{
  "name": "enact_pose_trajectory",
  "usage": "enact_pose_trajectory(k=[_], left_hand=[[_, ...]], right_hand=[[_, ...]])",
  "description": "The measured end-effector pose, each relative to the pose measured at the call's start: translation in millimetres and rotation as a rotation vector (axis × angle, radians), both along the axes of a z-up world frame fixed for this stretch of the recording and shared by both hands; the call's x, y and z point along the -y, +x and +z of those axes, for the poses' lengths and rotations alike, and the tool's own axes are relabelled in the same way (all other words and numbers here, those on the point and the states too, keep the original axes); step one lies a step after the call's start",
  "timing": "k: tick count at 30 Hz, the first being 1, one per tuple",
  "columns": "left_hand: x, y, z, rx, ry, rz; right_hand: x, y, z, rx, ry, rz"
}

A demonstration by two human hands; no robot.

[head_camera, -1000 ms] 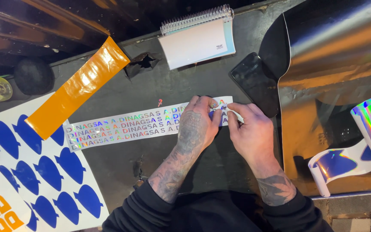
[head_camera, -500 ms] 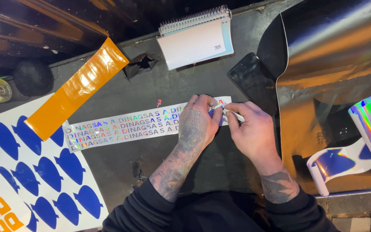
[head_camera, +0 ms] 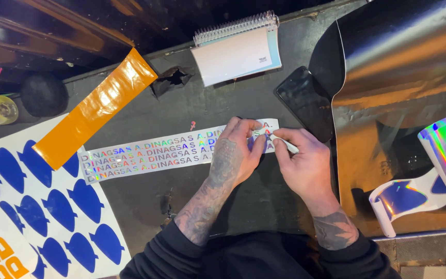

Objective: Peel small individual letter stickers from a backing sheet to prepare for application.

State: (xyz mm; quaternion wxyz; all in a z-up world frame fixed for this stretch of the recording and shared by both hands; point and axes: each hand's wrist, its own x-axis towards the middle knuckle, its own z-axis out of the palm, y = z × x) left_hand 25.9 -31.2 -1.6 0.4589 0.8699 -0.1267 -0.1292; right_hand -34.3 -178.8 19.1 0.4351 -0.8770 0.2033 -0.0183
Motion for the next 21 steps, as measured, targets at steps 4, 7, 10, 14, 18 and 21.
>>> enact_pose_trajectory(k=[4, 7, 10, 14, 18, 21], left_hand=[[-1.7, 2.8, 11.5, -0.109, -0.018, -0.011], [-3.4, 1.1, 10.1, -0.082, -0.036, -0.051], [-5.1, -0.5, 0.5, 0.014, -0.078, -0.084], [-3.7, 1.5, 0.5, -0.081, -0.105, -0.038], [1.1, 3.5, 8.4, -0.162, 0.019, -0.026], [1.1, 0.1, -0.7, 0.051, 0.017, -0.061]], right_hand=[[3.9, -5.1, -5.1, 0.161, 0.074, 0.039], [3.2, -5.1, -0.8, 0.174, 0.096, 0.071], [2.2, -5.1, 0.7, 0.153, 0.092, 0.090], [0.3, -9.1, 0.1, 0.170, -0.013, 0.072], [-2.1, -10.5, -0.8, 0.112, -0.121, 0.045], [-4.0, -9.9, -1.8, 0.119, -0.149, 0.079]])
